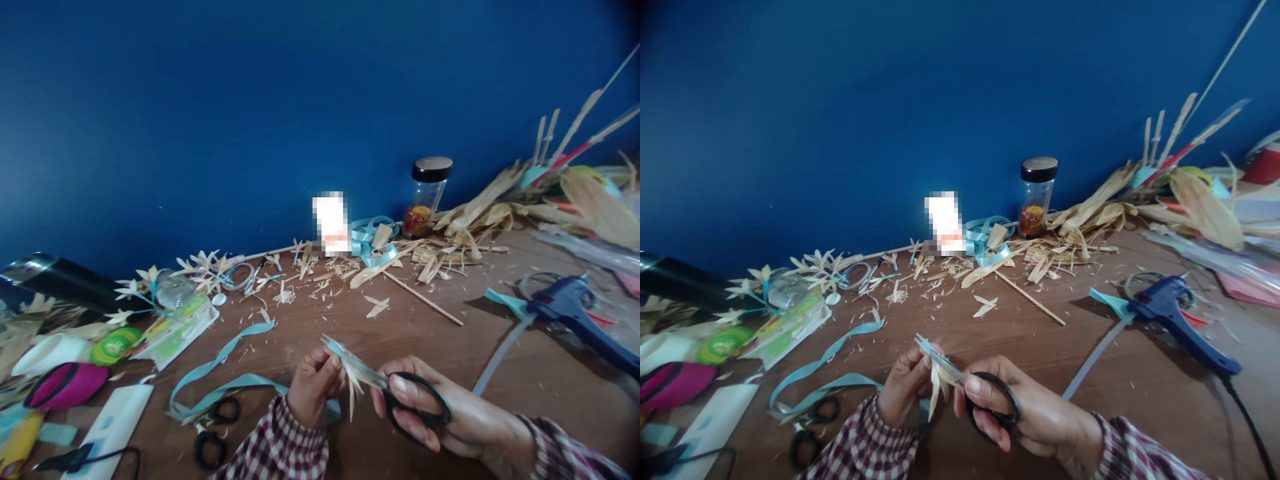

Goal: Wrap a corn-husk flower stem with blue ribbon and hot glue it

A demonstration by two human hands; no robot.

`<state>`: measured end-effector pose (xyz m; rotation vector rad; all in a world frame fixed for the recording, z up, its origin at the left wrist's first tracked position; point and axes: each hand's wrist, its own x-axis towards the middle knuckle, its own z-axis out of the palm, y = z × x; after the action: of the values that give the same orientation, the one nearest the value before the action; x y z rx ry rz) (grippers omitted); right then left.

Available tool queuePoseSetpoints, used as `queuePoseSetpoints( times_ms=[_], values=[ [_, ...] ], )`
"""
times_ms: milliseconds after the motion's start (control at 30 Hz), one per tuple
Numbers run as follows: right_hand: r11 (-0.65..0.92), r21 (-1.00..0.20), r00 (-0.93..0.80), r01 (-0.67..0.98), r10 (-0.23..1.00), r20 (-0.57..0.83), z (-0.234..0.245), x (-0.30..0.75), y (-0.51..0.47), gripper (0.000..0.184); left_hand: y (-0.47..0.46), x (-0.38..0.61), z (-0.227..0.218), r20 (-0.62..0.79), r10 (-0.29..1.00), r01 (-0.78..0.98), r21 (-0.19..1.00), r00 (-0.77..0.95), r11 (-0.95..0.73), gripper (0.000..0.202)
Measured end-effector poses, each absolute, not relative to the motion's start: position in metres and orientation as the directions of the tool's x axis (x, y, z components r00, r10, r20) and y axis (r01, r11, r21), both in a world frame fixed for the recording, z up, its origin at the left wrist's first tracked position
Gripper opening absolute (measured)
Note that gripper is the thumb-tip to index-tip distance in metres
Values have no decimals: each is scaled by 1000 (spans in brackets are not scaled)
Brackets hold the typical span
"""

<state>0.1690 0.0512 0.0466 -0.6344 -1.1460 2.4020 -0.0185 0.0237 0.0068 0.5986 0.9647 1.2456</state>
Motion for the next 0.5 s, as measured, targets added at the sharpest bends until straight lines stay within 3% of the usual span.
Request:
queuePoseSetpoints(
  times_ms=[200, 500],
  values=[
    [-549, -835, -804, -39, 514, -300, 52, 174, 56, 45, 24, -20, 10, -309, 951, -513, 815, 10, 270, 39],
    [-588, -806, -906, -61, 372, -203, 42, 175, 60, 55, 27, -20, 10, -279, 960, -544, 804, 12, 240, 36]
  ],
)
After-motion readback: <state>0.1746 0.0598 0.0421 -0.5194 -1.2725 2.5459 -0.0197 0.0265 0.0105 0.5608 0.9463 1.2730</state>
